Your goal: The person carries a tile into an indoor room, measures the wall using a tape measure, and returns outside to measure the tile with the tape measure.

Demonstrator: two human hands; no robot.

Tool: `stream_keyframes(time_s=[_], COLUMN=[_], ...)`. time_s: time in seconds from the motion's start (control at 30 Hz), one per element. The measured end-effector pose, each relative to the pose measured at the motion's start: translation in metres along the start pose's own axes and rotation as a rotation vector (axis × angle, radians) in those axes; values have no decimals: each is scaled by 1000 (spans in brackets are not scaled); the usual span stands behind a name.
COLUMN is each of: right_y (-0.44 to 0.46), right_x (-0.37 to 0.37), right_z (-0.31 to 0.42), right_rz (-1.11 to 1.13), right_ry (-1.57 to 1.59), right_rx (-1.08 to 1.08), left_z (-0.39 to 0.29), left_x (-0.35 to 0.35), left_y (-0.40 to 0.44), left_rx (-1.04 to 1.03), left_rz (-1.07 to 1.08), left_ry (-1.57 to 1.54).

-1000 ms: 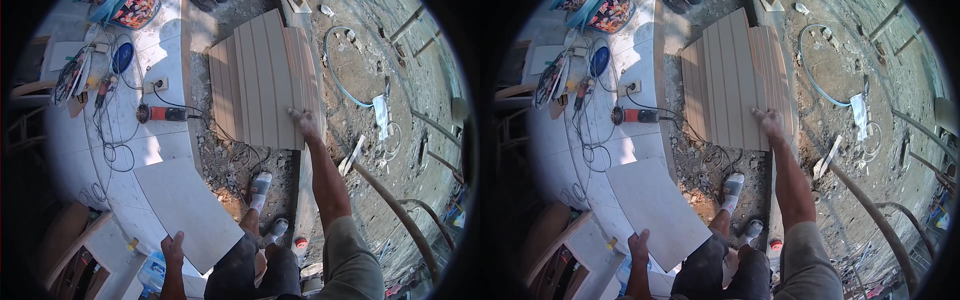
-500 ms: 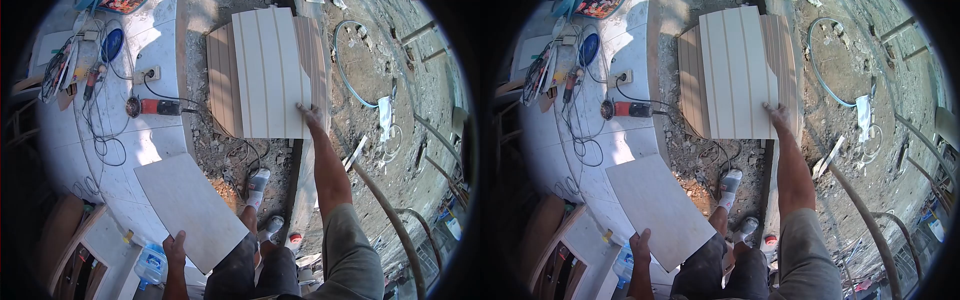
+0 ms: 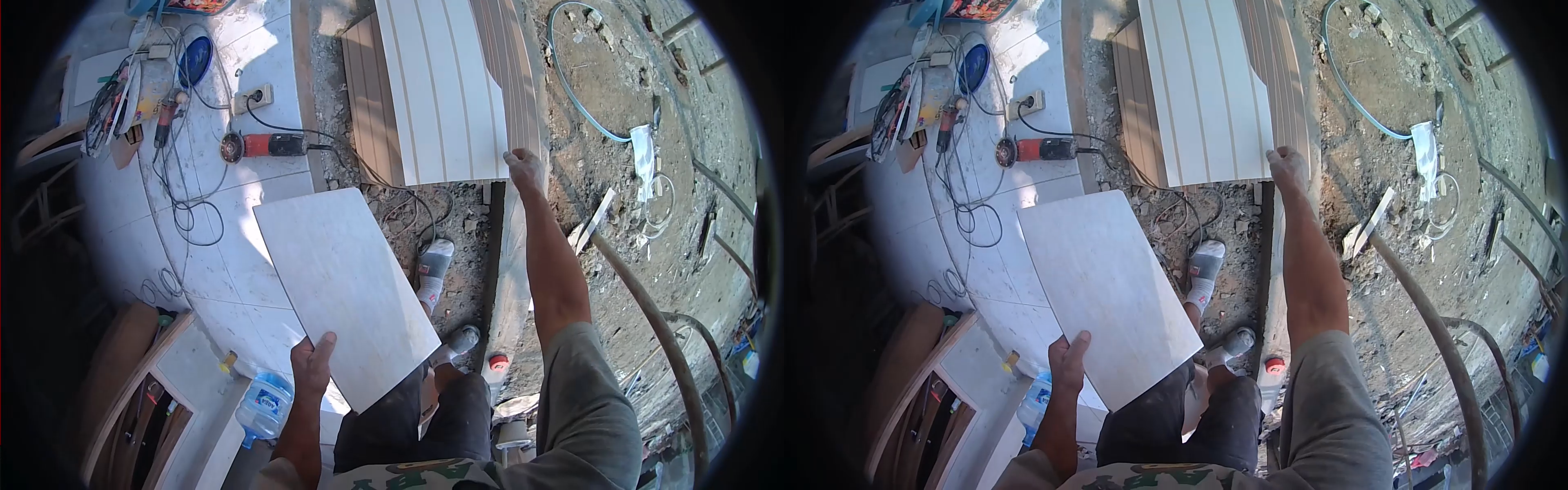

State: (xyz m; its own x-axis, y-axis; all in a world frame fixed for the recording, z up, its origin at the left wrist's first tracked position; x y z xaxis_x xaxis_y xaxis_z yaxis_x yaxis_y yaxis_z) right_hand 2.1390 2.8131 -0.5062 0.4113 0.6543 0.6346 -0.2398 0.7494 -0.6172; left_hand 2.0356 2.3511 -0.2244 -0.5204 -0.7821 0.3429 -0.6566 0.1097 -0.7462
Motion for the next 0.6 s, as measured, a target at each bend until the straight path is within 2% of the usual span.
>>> stream_keyframes(time_s=[0.07, 0.13, 0.2, 0.27, 0.33, 0.37, 0.43, 0.47, 0.53, 0.57, 0.6], right_y=[-39, -73, -141, -214, -282, -304, -332, -345, -351, -347, -348], right_x=[9, -13, -29, -50, -51, -45, -31, -15, 34, 39, 68], right_z=[-14, -60, -88, -120, -131, -141, -164, -174, -190, -222, -235], right_rz=[-20, 109, 380, 668, 833, 807, 607, 604, 463, 364, 273], right_ry=[-45, 131, 141, 231, 610, 619, 590, 596, 769, 798, 665], right_rx=[11, 23, -71, -320, -533, -533, -428, -426, -341, -330, -289], left_z=[7, 1, 2, 5, 17, 23, 39, 49, 72, 91, 113], left_x=[-5, -20, -28, -41, -56, -67, -86, -96, -129, -146, -168], left_y=[-11, -21, -39, -57, -74, -85, -102, -108, -118, -119, -116], left_rx=[-29, -107, -122, -162, -183, -195, -248, -252, -212, -230, -257], left_rz=[30, 89, 122, 174, 245, 280, 363, 366, 483, 521, 567], left_ry=[34, -13, -33, -34, -3, 3, 33, 36, -18, -43, -65])
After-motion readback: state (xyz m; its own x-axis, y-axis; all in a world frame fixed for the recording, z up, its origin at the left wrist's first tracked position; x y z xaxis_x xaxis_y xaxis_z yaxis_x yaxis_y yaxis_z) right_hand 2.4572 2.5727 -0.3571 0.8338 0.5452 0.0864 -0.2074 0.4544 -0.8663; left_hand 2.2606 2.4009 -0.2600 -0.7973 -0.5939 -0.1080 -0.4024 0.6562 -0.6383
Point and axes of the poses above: each hand's wrist, its own y-axis towards the middle knuckle, its own x-axis out of the back of the hand, z = x × y, the point moved 6 cm from there along y, towards the middle knuckle, and after that the axes turned 6 degrees about -x, right-handed, at the moved point
